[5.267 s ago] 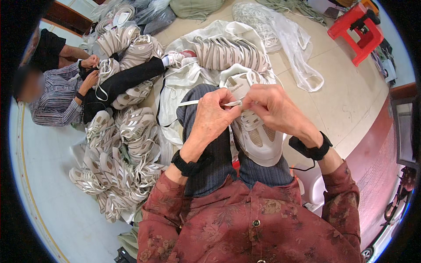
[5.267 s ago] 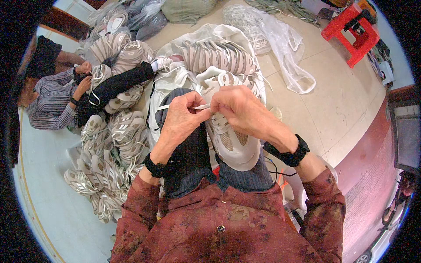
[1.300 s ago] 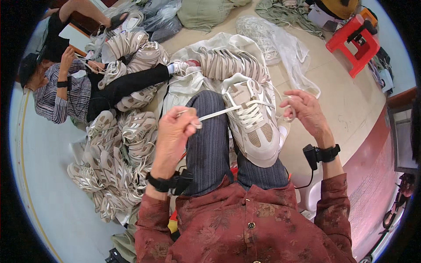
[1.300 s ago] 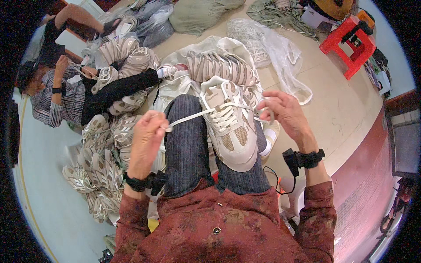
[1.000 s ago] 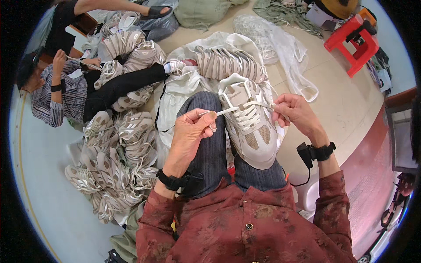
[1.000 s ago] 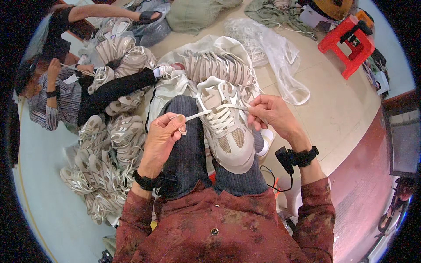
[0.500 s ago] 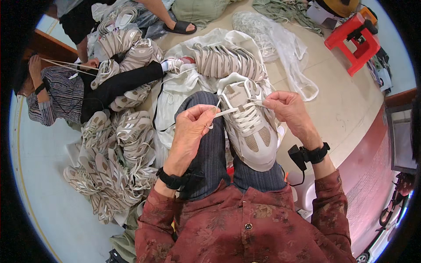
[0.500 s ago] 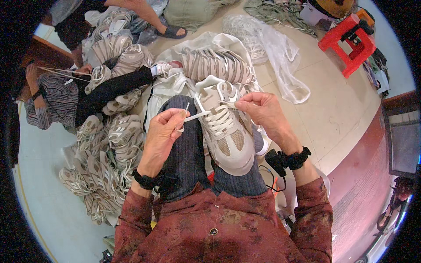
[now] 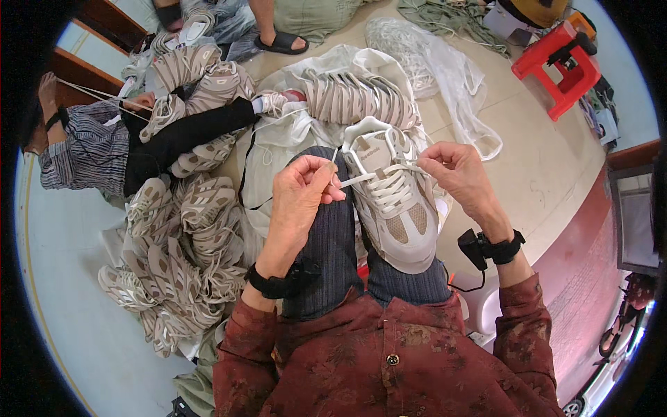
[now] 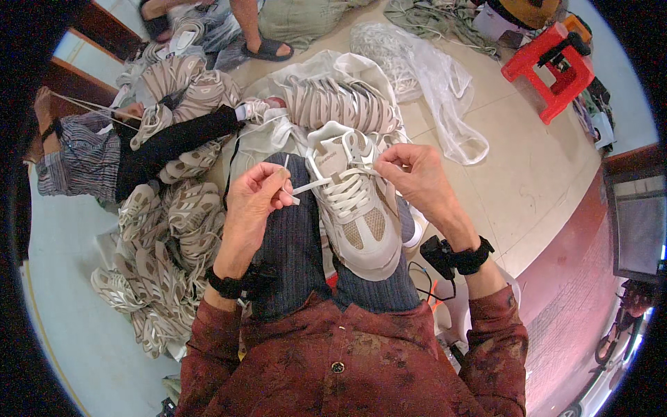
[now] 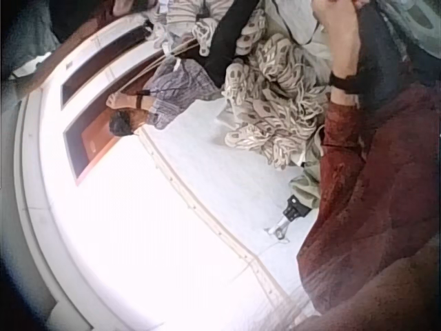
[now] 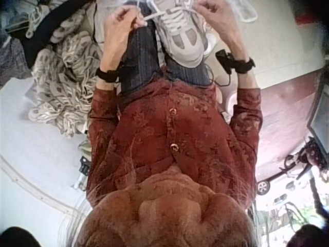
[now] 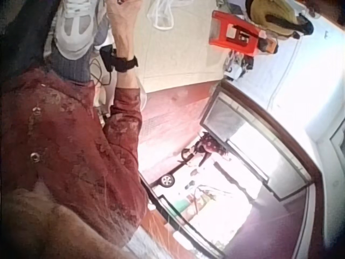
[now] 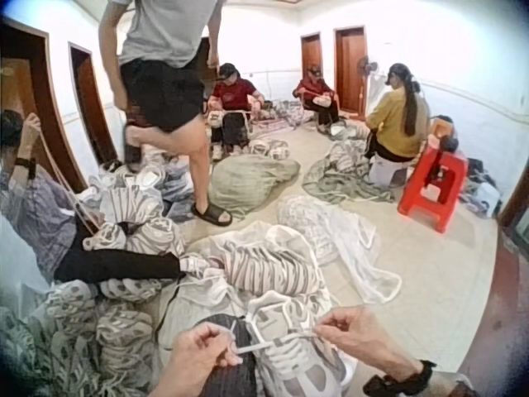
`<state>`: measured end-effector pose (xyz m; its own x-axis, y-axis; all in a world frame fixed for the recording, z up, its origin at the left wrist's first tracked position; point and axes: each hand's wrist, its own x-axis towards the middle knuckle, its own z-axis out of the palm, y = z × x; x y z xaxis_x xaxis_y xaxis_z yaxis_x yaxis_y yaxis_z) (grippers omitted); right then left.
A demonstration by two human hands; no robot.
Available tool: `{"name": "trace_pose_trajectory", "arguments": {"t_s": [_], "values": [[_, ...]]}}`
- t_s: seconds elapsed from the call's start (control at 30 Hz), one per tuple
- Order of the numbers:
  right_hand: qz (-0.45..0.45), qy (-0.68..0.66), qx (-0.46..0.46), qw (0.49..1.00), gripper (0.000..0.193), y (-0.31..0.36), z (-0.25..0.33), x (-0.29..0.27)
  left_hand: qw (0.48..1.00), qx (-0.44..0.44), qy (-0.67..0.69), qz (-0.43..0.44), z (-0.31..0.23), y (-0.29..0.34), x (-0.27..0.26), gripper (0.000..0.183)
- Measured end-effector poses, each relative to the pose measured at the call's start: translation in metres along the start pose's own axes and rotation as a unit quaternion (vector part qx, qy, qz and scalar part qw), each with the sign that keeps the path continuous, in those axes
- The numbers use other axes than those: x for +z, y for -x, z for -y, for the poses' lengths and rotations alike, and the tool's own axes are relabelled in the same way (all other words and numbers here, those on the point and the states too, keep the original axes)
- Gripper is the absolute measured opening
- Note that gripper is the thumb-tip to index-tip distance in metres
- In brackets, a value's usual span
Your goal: Insert laces into a white sneaker.
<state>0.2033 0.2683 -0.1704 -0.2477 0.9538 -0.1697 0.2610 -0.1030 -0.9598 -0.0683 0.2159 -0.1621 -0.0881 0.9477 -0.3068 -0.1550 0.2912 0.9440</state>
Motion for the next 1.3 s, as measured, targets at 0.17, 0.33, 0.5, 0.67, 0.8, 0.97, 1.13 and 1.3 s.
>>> {"name": "trace_pose_trajectory", "arguments": {"t_s": [0.17,0.33,0.5,0.67,0.8,0.97,1.13,1.3], "values": [[-0.003,0.052,-0.011,0.999,0.01,0.002,0.008,0.002,1.0,-0.002,-0.007,0.017,0.007,0.003,0.0,0.014],[-0.029,0.013,-0.008,0.999,0.009,-0.002,-0.001,0.003,0.999,-0.011,-0.034,0.011,0.006,0.005,0.003,0.014],[-0.047,0.063,-0.065,0.995,0.013,-0.005,0.004,0.01,0.999,0.027,-0.033,0.002,0.011,0.004,0.0,0.021],[-0.045,0.093,-0.082,0.991,0.013,-0.006,0.005,0.01,0.998,0.035,-0.058,-0.009,0.008,0.005,0.006,0.023],[-0.058,0.131,-0.101,0.985,0.014,-0.008,0.008,0.015,0.99,0.069,-0.121,0.011,0.015,0.004,0.002,0.025],[-0.068,0.187,-0.157,0.967,0.017,-0.01,0.014,0.018,0.972,0.06,-0.223,0.043,0.012,0.003,0.009,0.025],[-0.012,0.218,-0.159,0.963,0.015,-0.016,0.021,0.02,0.947,0.085,-0.299,0.078,0.015,0.003,0.01,0.026],[-0.006,0.235,-0.196,0.952,0.012,-0.014,0.027,0.021,0.94,0.093,-0.316,0.088,0.012,0.003,0.01,0.029]]}}
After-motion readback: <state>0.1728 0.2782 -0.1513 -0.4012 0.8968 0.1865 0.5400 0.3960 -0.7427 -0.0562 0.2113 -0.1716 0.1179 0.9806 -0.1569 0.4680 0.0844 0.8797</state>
